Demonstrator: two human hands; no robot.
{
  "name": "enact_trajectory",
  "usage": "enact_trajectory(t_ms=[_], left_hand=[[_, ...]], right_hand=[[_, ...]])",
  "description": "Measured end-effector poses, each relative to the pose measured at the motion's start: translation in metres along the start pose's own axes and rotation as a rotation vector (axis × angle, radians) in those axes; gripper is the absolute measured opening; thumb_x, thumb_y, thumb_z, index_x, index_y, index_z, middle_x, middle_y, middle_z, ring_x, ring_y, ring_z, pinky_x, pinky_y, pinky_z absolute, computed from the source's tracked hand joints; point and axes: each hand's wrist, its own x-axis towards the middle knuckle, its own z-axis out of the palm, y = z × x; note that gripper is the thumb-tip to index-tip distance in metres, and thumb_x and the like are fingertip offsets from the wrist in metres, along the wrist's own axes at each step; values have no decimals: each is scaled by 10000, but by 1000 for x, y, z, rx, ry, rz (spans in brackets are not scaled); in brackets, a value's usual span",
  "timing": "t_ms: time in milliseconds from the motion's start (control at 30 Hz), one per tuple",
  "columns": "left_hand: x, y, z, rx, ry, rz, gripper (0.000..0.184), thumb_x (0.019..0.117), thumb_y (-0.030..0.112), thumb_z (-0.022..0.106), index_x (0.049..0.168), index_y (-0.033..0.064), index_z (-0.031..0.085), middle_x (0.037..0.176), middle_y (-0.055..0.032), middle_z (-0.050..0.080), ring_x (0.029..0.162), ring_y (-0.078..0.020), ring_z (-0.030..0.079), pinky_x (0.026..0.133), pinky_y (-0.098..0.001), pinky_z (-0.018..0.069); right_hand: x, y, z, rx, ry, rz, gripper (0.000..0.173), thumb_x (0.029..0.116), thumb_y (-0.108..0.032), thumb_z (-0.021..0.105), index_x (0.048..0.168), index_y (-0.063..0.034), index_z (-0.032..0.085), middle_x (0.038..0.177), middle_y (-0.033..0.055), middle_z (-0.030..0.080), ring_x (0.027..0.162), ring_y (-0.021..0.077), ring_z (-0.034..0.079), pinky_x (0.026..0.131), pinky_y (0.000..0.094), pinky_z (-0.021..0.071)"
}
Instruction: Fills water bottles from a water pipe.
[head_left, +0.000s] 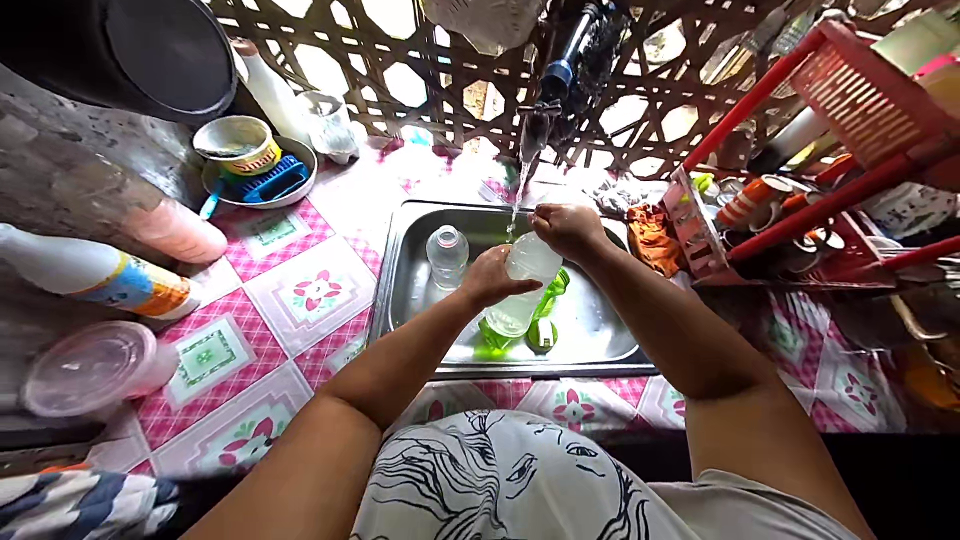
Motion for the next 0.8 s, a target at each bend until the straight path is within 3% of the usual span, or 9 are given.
enact_trajectory(t_ms=[167,233,267,333,400,433,633,733,800], left_hand=[[-22,8,-6,34,-16,102,794,780,557,832,1348,44,617,1279,-175,671,1224,-307,624,1089,-546,458],[-30,2,-12,-181,-89,26,657,877,347,780,1416,52,548,1258,-150,671,1128,-232,653,999,-467,529],[-34,-6,-10,-315,-94,-75,531,987,290,645,1459,84,512,1205,-110,674,995,-165,649,883,-381,545],[-35,-25,4,-528,-19,-345,525,1105,512,308,1420,170,553,1000,-9,635,693,-78,522,637,-271,459],[-35,-31,23,-724,38,-555,683,1036,705,208,1165,156,594,764,-8,580,557,-115,508,513,-293,454],[-36,-28,30,-835,33,-565,714,1012,741,179,1145,168,584,763,-24,611,554,-131,549,489,-298,476],[-38,-4,59,-754,252,-581,662,1049,676,260,1168,141,633,892,-59,654,666,-161,591,572,-353,497],[-35,13,70,-449,143,-473,760,1071,642,173,1120,50,647,793,-82,613,609,-176,544,579,-384,484],[-27,26,68,-266,14,-318,746,1102,559,158,1094,3,655,856,-96,642,723,-190,585,705,-418,506]], right_hand=[[-30,-13,-6,40,108,-57,373,1027,-364,511,969,-61,721,924,157,731,936,364,711,784,630,523],[-44,-20,-9,15,223,-124,334,988,-364,577,981,-72,739,929,138,744,926,343,721,795,597,549],[-50,-23,-11,-7,277,-148,329,979,-366,584,985,-76,741,919,132,744,919,332,722,795,577,551],[-58,-27,-22,-23,323,-133,348,994,-394,559,1047,-106,748,938,114,747,947,306,716,837,550,541],[-64,-28,-29,-6,376,-117,355,1005,-399,539,1056,-118,750,953,99,750,962,285,715,830,529,545],[-68,-27,-31,19,423,-125,342,1000,-381,552,1025,-107,756,934,101,747,943,284,714,805,523,544],[-87,-2,-18,17,473,-117,368,1005,-415,536,1006,-113,747,885,96,736,898,287,713,780,520,542],[-118,30,-29,41,448,-72,331,997,-357,579,957,-58,715,845,138,719,869,327,714,768,551,541],[-150,59,-43,18,439,44,342,1007,-357,570,1024,-55,731,915,165,732,923,351,718,804,582,554]])
